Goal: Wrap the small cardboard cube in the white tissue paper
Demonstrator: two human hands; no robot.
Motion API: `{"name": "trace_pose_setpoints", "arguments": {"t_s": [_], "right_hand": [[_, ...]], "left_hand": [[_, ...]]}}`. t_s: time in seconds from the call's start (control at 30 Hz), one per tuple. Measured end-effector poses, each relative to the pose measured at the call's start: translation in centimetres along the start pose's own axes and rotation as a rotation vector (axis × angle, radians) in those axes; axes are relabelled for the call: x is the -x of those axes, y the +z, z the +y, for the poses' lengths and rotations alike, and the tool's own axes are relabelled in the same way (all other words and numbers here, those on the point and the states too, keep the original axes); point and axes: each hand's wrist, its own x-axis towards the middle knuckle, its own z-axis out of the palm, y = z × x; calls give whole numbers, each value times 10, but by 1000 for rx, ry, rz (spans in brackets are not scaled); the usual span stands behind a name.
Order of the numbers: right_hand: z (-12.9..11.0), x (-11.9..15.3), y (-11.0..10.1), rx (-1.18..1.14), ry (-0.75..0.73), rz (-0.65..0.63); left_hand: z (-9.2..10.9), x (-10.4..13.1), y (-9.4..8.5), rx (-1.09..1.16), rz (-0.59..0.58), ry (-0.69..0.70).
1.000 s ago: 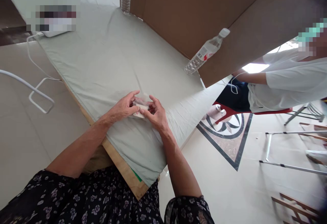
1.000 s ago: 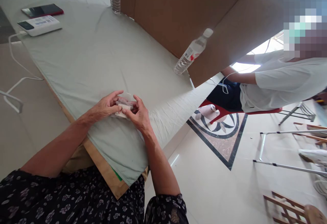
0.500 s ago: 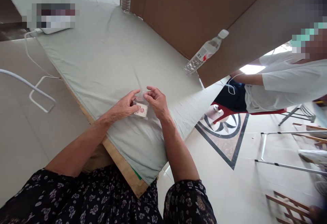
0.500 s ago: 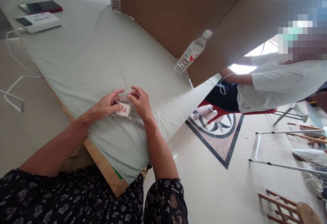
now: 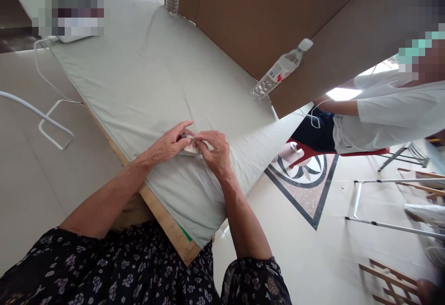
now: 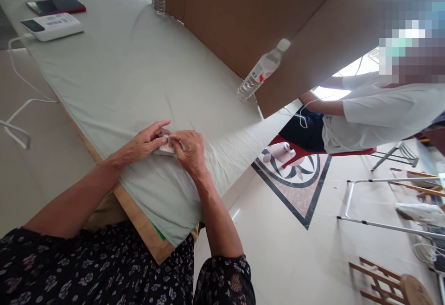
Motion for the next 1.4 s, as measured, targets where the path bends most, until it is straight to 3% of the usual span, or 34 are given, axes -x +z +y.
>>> {"name": "trace_pose_setpoints", "arguments": {"t_s": [0.17, 0.33, 0.57, 0.7, 0.83, 1.17, 1.4], "right_hand": [[-7, 19, -5, 196, -169, -75], [-7, 42, 0, 313, -159, -115], [6, 39, -4, 12, 40, -6], [19, 25, -2, -126, 98, -156], [25, 21, 10, -129, 105, -213], [29, 17, 15, -142, 145, -53], [32, 26, 17, -157, 151, -47]], "left_hand": [[-2, 2, -1, -37, -14, -8], [-1, 4, -2, -79, -4, 0], [-4, 0, -2, -62, 27, 21], [-4, -1, -2, -23, 69, 7], [-4, 0, 0, -10, 91, 14], [-9, -1, -1, 89, 290, 86], [-10, -2, -1, 24, 286, 54]]}}
